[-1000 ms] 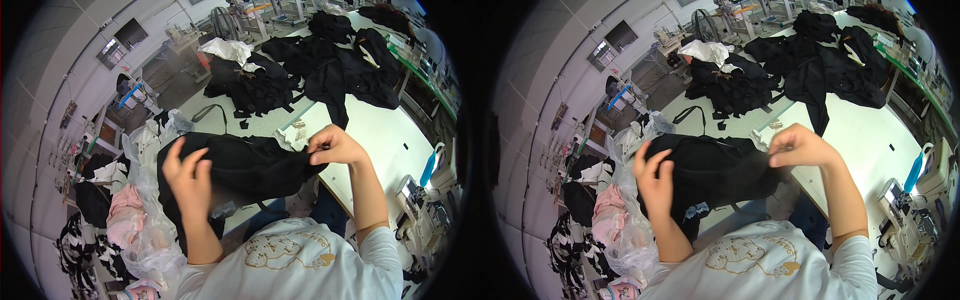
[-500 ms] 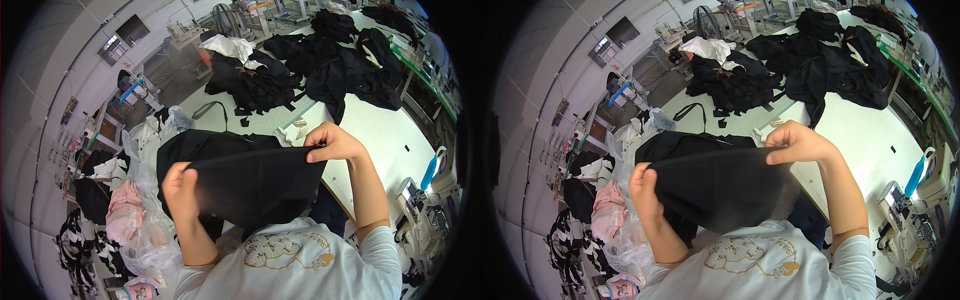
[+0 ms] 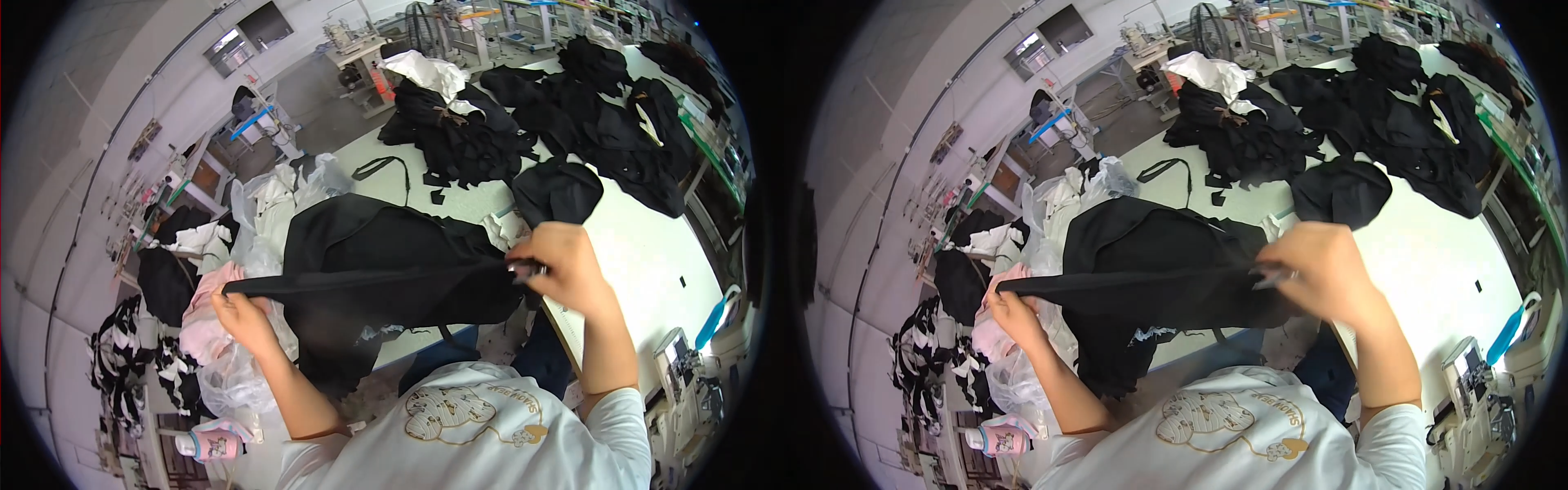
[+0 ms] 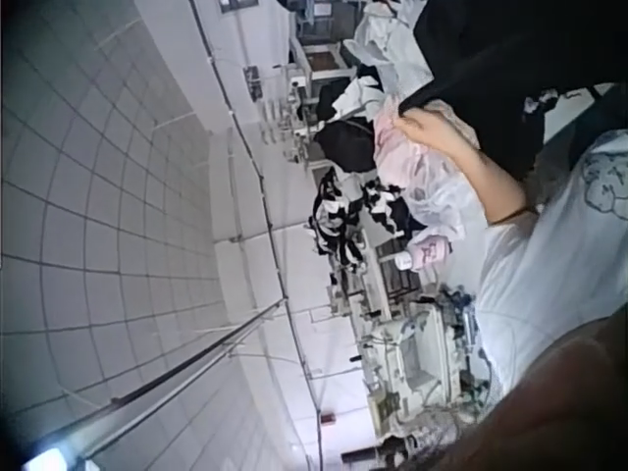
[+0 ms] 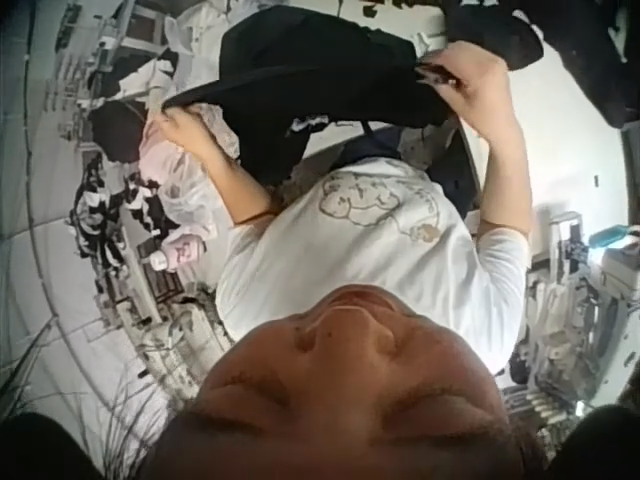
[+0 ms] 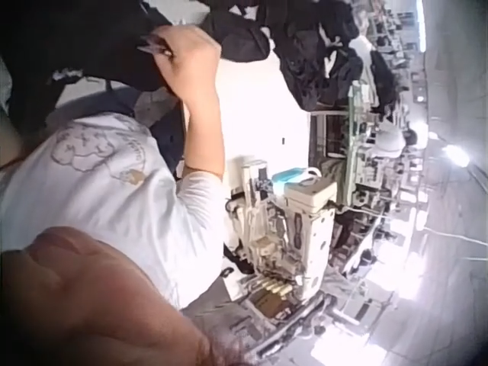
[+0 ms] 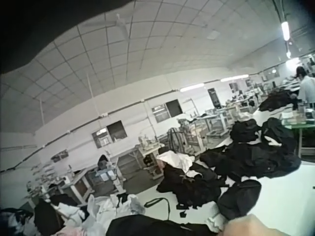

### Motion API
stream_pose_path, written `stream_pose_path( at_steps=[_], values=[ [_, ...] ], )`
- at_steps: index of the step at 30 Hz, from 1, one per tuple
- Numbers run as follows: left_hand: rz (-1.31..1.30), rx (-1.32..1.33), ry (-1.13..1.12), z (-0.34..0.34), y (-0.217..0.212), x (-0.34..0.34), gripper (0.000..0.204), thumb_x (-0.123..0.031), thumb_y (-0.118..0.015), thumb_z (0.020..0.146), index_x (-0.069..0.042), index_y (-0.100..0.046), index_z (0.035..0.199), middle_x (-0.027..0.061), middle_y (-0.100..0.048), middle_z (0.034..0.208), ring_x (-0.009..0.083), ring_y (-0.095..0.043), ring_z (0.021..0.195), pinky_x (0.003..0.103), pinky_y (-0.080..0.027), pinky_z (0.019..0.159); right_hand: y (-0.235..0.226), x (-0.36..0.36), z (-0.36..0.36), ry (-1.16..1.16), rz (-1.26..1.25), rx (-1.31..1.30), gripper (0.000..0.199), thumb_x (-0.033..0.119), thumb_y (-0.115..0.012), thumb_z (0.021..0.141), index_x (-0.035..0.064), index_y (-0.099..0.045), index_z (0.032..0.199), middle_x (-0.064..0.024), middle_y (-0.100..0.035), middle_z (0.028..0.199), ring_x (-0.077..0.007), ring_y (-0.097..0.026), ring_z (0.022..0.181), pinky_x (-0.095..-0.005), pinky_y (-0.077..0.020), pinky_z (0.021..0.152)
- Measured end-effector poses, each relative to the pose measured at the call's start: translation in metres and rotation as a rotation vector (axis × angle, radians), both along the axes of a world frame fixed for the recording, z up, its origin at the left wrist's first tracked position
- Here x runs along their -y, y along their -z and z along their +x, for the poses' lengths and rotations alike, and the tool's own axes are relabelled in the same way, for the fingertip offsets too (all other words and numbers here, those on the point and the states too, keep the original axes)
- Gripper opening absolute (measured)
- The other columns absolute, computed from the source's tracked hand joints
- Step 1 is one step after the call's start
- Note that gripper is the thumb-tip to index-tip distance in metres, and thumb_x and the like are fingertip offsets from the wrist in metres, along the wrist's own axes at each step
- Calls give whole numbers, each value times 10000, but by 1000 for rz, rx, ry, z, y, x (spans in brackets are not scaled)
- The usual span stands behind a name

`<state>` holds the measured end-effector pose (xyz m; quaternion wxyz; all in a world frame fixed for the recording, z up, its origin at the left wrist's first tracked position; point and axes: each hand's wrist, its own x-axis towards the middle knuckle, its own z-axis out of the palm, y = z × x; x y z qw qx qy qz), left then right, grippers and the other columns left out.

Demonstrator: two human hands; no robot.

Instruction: Inspecting black garment pieces for quality and using thread snips to trim excess threads in a factory environment.

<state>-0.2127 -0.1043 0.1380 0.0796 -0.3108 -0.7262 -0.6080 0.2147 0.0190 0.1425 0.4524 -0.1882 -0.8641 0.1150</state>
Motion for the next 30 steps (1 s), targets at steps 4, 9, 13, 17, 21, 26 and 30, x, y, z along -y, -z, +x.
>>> stream_pose_path(
  at_steps=[4, 9, 13, 17, 21, 26, 30],
  values=[
    [1014, 932, 1154, -8, 21, 17, 355, -82, -485, 958, 77, -481, 1276, 233, -520, 1330, 287, -548, 1192, 435, -454, 1044, -4, 44, -35, -56, 281, -108, 348, 76, -696, 546, 18, -668, 888, -22, -447, 576, -179, -442, 476, -312, -344, 411],
    [1223, 256, 1039, 59, -24, 40, 410, -185, -496, 955, 51, -520, 1290, 186, -550, 1323, 324, -539, 1217, 496, -396, 1082, 22, 55, -59, -108, 113, -314, 333, 28, -743, 584, 8, -679, 910, -17, -459, 569, -168, -427, 466, -290, -317, 415],
    [1191, -267, 462, 70, -2, 6, 399, -261, -547, 949, 57, -558, 1191, 189, -583, 1257, 320, -576, 1147, 479, -433, 1035, 22, 57, -52, -58, 45, -406, 210, 32, -726, 711, 12, -675, 913, -37, -537, 606, -181, -455, 476, -300, -349, 442],
    [1026, -860, -298, 74, -2, -57, 442, -361, -614, 941, 65, -609, 1059, 193, -628, 1168, 316, -625, 1054, 457, -481, 972, 21, 56, -45, 36, 37, -454, 174, 25, -708, 734, 22, -668, 904, -40, -564, 628, -178, -456, 480, -300, -349, 450],
    [759, -1148, -330, 51, -22, -53, 531, -416, -453, 1015, 38, -601, 783, 167, -617, 744, 294, -580, 656, 393, -497, 758, 23, 56, -44, 15, 18, -439, 190, 8, -706, 720, 31, -669, 905, -39, -569, 635, -180, -449, 483, -297, -350, 456],
    [389, -798, -580, -16, 48, -75, 443, -291, -470, 964, 39, -518, 1254, 223, -521, 1304, 332, -494, 1238, 453, -380, 1062, 26, 48, -47, 85, 66, -398, 237, -3, -717, 685, 40, -671, 914, -45, -569, 658, -194, -478, 524, -305, -373, 478],
    [708, -600, -143, 12, 26, -89, 478, -309, -518, 932, 39, -513, 1260, 214, -501, 1342, 325, -478, 1259, 457, -376, 1063, 34, 40, -54, 14, -65, -151, 337, -22, -696, 567, 30, -681, 900, -63, -571, 690, -232, -508, 579, -329, -394, 504]
  ],
)
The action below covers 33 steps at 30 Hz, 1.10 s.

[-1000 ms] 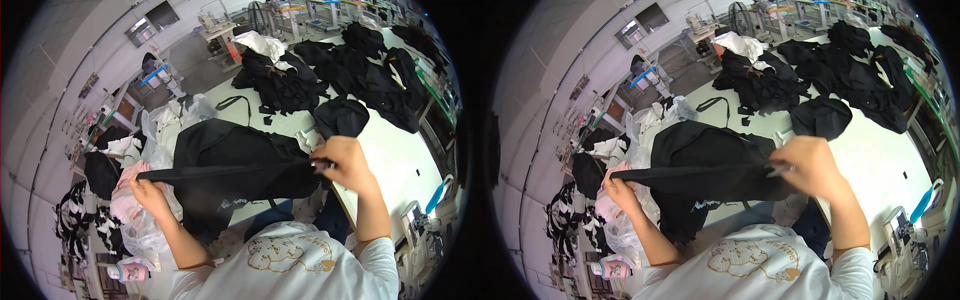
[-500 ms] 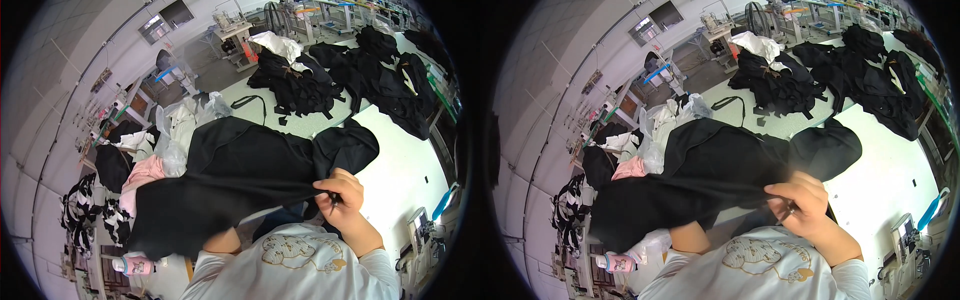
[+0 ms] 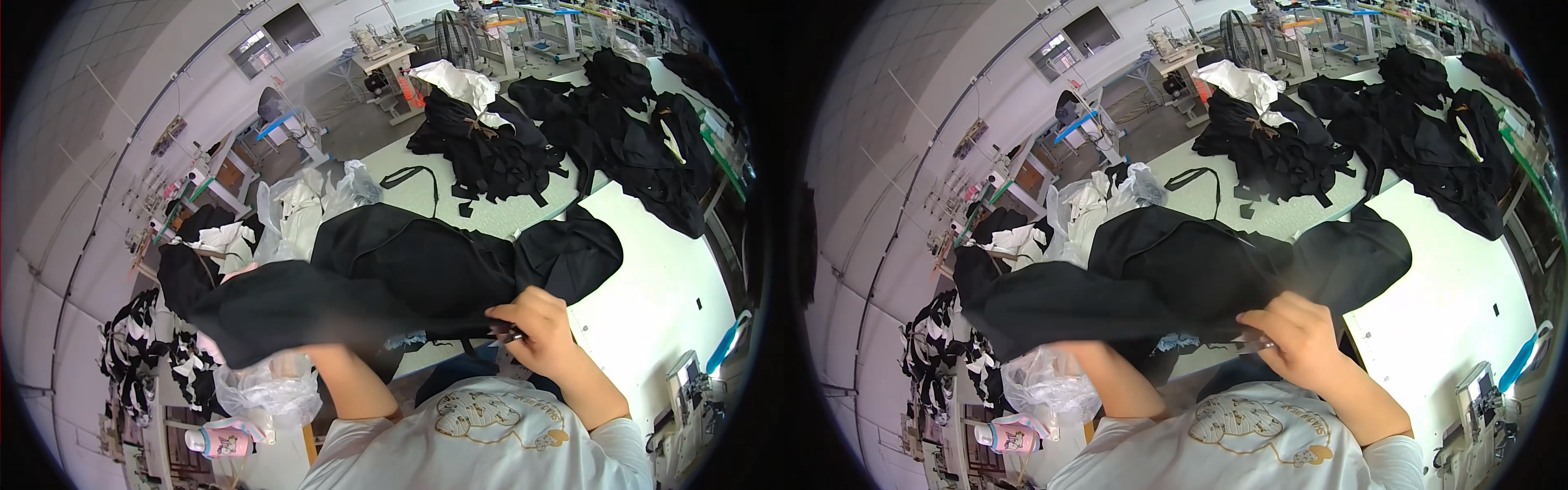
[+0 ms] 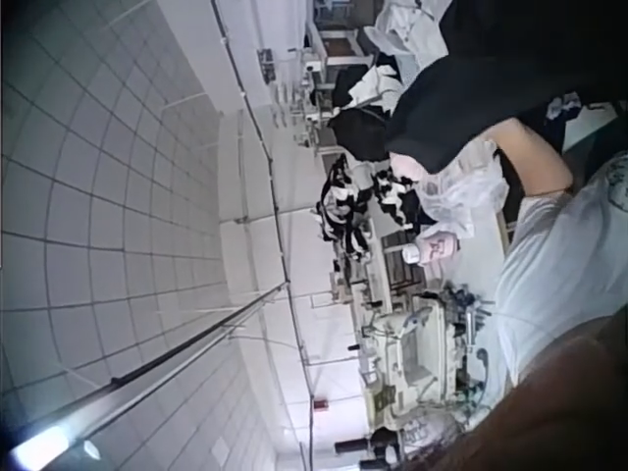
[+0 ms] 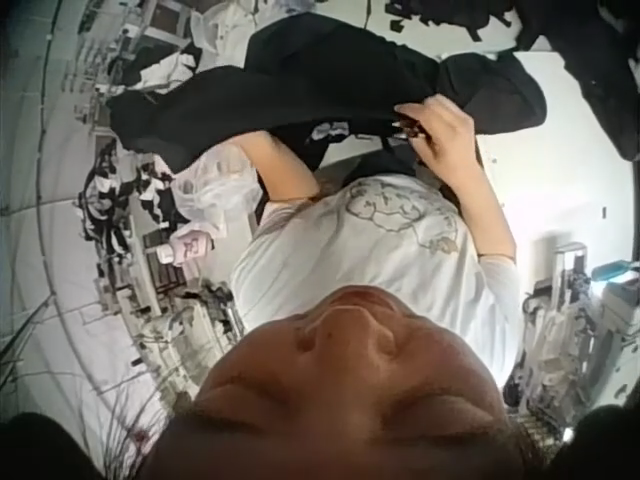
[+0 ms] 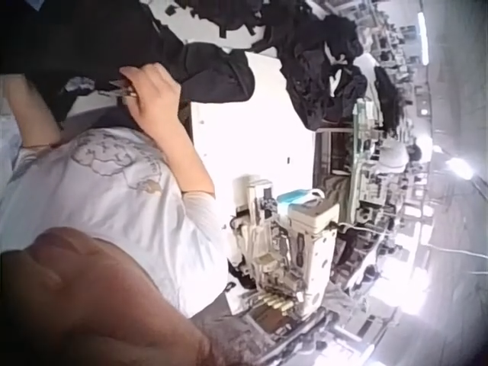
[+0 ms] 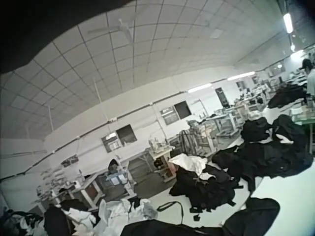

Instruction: Inspecting black garment pieces for quality and using thread snips to trim excess threads in a factory environment.

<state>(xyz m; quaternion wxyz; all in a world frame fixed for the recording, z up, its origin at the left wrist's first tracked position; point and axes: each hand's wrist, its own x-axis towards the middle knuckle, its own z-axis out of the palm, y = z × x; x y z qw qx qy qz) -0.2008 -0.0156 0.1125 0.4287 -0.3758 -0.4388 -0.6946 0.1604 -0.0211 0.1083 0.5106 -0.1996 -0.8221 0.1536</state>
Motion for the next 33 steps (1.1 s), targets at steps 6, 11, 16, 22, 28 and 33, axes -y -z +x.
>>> stream_pose_path(
  at_steps=[6, 11, 16, 22, 28, 33],
  values=[
    [-405, -41, -192, -22, -7, -6, 522, -336, -552, 912, 44, -508, 1267, 207, -496, 1354, 330, -476, 1261, 471, -372, 1060, 36, -18, 24, -200, -372, 4, 210, -24, -689, 640, 39, -682, 841, -70, -605, 677, -204, -593, 588, -320, -451, 536],
    [-759, -88, -301, -34, -9, -25, 560, -359, -579, 895, 47, -505, 1273, 202, -492, 1364, 334, -474, 1264, 483, -369, 1058, 59, -49, 34, 137, -568, -214, 97, -50, -654, 775, 8, -599, 829, -59, -622, 794, -111, -577, 686, -244, -440, 614],
    [-1406, 202, 194, -14, 34, -66, 516, -379, -533, 941, -34, -535, 1324, 284, -550, 1271, 435, -533, 1169, 450, -421, 996, 104, -88, 14, 211, -825, -313, 29, -8, -587, 885, 12, -567, 877, 5, -580, 697, -41, -510, 634, -200, -370, 590],
    [-1212, -122, 18, 26, 18, -22, 217, -150, -630, 862, -10, -707, 1009, 163, -699, 1012, 345, -661, 907, 401, -514, 814, 98, -83, 25, 156, -916, -313, 26, 32, -607, 876, 7, -604, 882, 47, -545, 719, -25, -447, 657, -193, -353, 614],
    [-1127, -151, 1099, 168, 22, -49, 196, 27, -601, 848, -17, -518, 1021, 142, -633, 1187, 318, -612, 1067, 385, -480, 932, 62, -74, 30, -61, -1099, -326, 145, 2, -582, 863, -9, -643, 994, 18, -594, 814, -61, -543, 769, -207, -426, 723],
    [-1385, 30, 1525, 201, 53, -78, 102, 48, -527, 889, -16, -503, 965, 95, -613, 873, 226, -605, 769, 314, -488, 715, 57, -75, 34, -69, -1037, -371, 242, -69, -658, 794, 3, -600, 1017, 3, -600, 876, -62, -553, 791, -208, -450, 736]
  ],
)
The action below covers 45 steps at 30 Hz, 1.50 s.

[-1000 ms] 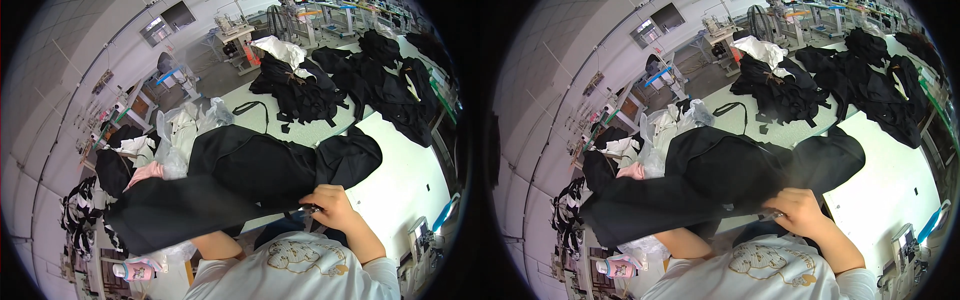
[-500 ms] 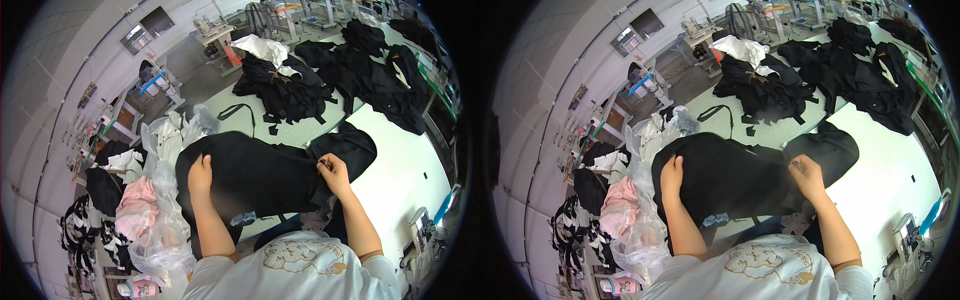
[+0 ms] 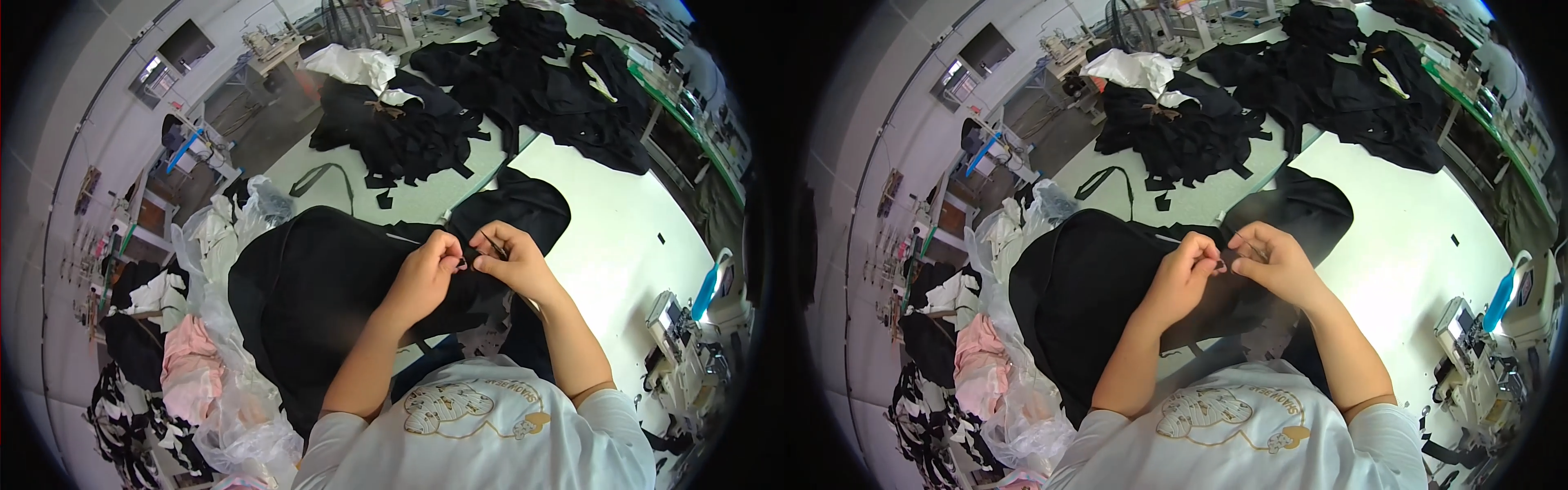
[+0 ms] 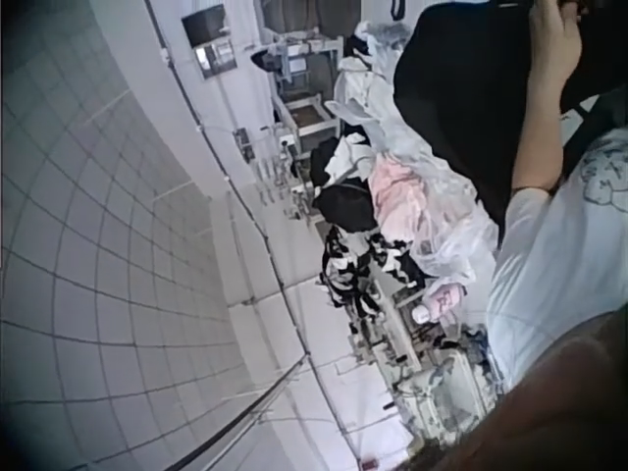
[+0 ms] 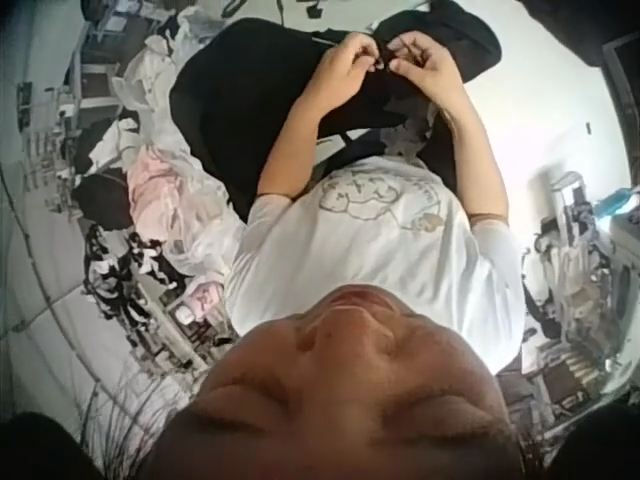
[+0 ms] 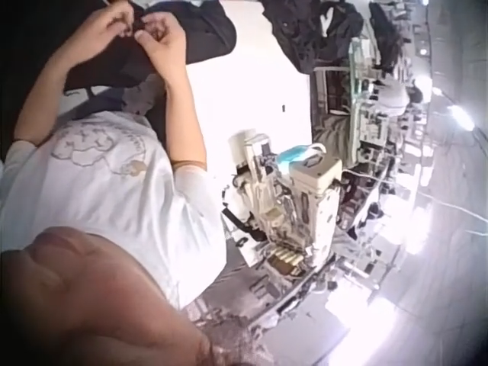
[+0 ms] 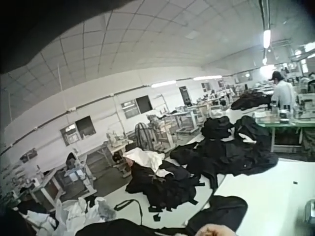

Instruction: Inspecting black garment pieces for quality and using thread snips to trim excess threads in a factory environment.

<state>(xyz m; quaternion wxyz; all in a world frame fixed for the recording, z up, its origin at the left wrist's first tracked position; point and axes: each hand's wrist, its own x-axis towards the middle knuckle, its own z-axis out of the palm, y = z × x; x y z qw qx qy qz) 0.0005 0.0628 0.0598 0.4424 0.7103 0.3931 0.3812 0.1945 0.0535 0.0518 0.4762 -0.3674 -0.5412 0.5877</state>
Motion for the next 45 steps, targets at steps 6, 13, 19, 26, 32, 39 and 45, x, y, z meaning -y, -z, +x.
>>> stream_pose_path(
  at_steps=[6, 13, 19, 26, 32, 39, 45],
  values=[
    [-303, 105, 266, -21, -11, -15, 307, 24, -450, 910, 23, -601, 1178, 73, -633, 1055, 94, -521, 801, 232, -442, 774, 7, -8, -12, 258, 190, 275, 263, 54, -749, 785, -21, -564, 956, -47, -643, 849, -88, -592, 794, -251, -482, 726],
    [-356, 191, 169, -35, -16, -10, 377, -6, -485, 903, 14, -559, 1272, 77, -622, 1120, 84, -492, 766, 217, -434, 773, -11, 29, -14, -63, -33, -130, 341, 296, -464, 1006, 6, -635, 957, 8, -534, 672, -66, -481, 620, -219, -390, 596],
    [-333, 167, 200, -33, -18, -10, 391, -15, -492, 897, 18, -550, 1283, 66, -611, 1120, 81, -484, 756, 215, -431, 761, 25, 15, -36, 24, -123, 66, 386, 292, -472, 1000, -16, -660, 862, -4, -517, 617, -81, -470, 599, -252, -394, 592],
    [-322, 159, 207, -34, -21, -5, 389, -26, -502, 899, 20, -548, 1283, 34, -607, 1069, 72, -499, 783, 215, -435, 782, 20, 10, -45, 34, -97, 50, 365, 272, -502, 991, -24, -659, 847, 3, -513, 583, -70, -455, 561, -247, -377, 550],
    [141, -21, 52, -36, -27, 8, 221, -22, -609, 857, -12, -662, 1072, 57, -666, 965, 142, -590, 807, 261, -470, 767, 7, 31, -18, -25, 78, -108, 391, 325, -538, 984, -30, -657, 870, -5, -531, 597, -60, -442, 527, -224, -333, 500],
    [1042, -468, -214, -42, -51, 52, 205, -51, -714, 641, -101, -725, 839, 25, -664, 825, 207, -634, 775, 332, -541, 678, -6, 4, 5, 65, 198, -49, 163, 10, -648, 836, 10, -652, 998, -18, -601, 951, -68, -538, 794, -218, -427, 719],
    [1153, -516, -266, -48, -50, 68, 181, -95, -699, 666, -112, -727, 844, -3, -678, 848, 179, -649, 791, 317, -551, 702, 4, -8, -17, -225, 399, 226, 247, -22, -660, 793, 18, -685, 1036, -58, -667, 990, -154, -619, 895, -265, -481, 749]
  ],
)
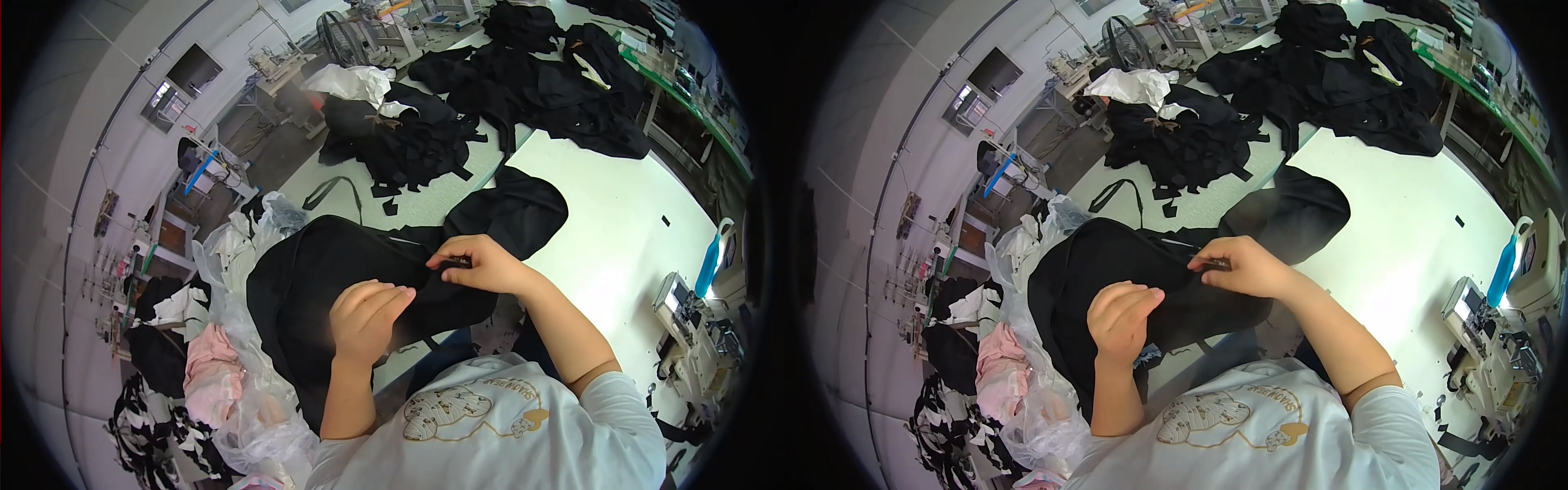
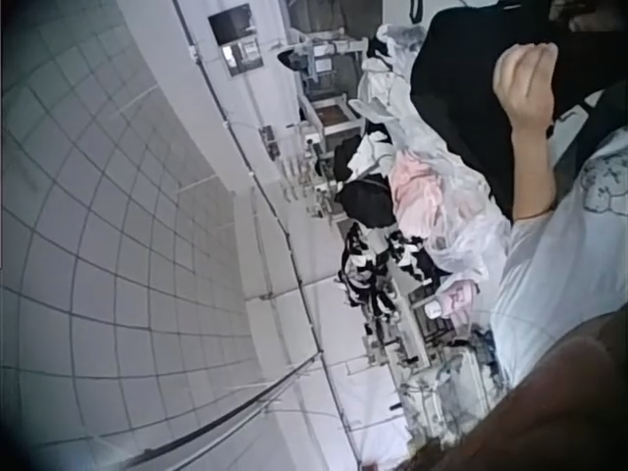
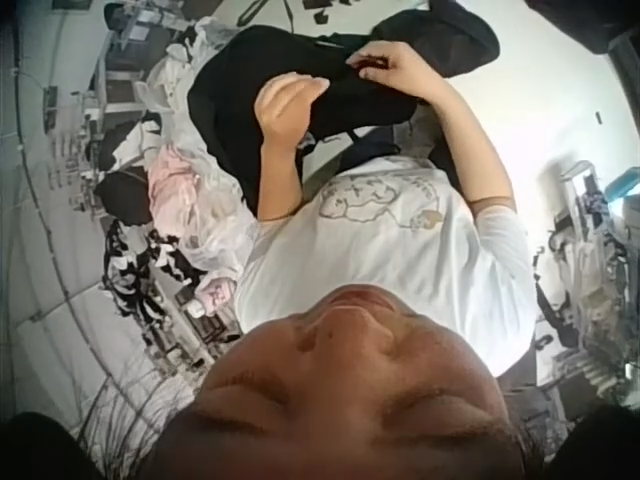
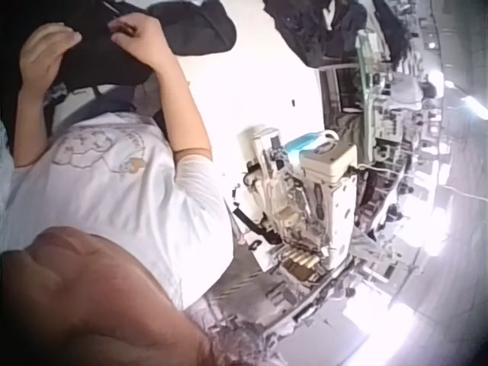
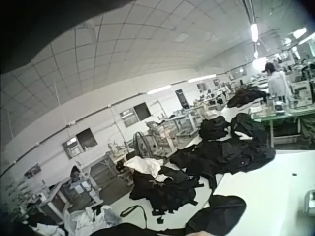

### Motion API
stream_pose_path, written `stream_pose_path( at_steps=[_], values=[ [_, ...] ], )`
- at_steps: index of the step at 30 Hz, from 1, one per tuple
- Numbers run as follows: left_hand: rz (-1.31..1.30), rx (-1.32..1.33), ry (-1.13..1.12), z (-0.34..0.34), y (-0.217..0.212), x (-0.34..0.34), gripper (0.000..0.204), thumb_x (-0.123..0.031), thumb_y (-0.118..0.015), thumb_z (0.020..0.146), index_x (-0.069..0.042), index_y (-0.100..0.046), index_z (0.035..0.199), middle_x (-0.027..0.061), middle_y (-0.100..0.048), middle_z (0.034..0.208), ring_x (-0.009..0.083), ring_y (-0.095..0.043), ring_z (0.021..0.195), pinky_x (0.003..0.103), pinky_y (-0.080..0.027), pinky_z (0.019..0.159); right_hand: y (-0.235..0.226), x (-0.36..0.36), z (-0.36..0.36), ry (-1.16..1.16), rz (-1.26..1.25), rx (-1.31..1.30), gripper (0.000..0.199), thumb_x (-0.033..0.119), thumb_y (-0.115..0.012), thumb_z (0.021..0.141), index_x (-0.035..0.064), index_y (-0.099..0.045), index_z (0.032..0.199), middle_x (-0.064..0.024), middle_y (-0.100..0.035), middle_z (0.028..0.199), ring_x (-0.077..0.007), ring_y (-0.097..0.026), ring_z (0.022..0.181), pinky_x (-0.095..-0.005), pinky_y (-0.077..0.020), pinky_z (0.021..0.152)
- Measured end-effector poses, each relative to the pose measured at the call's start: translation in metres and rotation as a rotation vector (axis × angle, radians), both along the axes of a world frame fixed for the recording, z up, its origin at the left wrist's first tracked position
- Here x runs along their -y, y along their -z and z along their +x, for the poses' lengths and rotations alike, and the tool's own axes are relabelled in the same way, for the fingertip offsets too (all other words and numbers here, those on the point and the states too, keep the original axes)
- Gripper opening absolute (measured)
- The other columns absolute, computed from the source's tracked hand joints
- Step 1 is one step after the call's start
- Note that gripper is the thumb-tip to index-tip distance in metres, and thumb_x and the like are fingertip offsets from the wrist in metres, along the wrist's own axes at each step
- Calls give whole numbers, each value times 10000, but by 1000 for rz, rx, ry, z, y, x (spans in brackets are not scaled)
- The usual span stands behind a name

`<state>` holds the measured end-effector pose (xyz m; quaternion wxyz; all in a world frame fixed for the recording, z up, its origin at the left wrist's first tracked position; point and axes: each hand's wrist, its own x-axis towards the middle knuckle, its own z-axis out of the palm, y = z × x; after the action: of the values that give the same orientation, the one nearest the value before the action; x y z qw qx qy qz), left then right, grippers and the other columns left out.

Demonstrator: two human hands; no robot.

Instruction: Inspecting black garment pieces for quality and using thread snips to trim excess threads in a factory environment.

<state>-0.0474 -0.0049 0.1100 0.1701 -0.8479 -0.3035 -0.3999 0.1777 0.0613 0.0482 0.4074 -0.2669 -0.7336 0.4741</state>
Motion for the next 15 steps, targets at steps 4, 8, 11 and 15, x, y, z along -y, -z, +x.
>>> stream_pose_path(
  at_steps=[4, 8, 11, 15],
  values=[
    [-145, 204, -10, -5, 16, 8, 124, -10, -656, 717, -69, -698, 817, 56, -702, 882, 199, -669, 792, 316, -554, 711, 0, -2, -8, -153, -133, -40, 296, 23, -735, 768, -12, -677, 1056, -81, -677, 1030, -153, -641, 938, -278, -502, 815],
    [-331, 495, 31, 6, 21, 12, 97, 73, -592, 805, -13, -634, 790, 129, -705, 892, 237, -681, 789, 308, -541, 728, -2, -2, -17, -138, 57, 32, 233, 64, -748, 771, 9, -692, 991, -81, -664, 891, -163, -645, 850, -280, -507, 752],
    [-493, 729, 119, 8, 34, 15, 34, 4, -543, 890, -10, -549, 860, 175, -673, 1007, 227, -636, 875, 308, -497, 792, -5, 2, -24, -47, 169, -83, 163, 67, -754, 772, -2, -670, 894, -83, -619, 822, -178, -608, 770, -284, -474, 674],
    [-623, 843, 169, 16, 38, 17, 101, -30, -569, 891, -27, -470, 911, 150, -601, 991, 199, -570, 944, 311, -438, 894, -13, 14, -28, 99, 297, -66, 182, 107, -777, 748, 11, -664, 853, -101, -609, 775, -245, -622, 693, -325, -476, 611]
  ],
)
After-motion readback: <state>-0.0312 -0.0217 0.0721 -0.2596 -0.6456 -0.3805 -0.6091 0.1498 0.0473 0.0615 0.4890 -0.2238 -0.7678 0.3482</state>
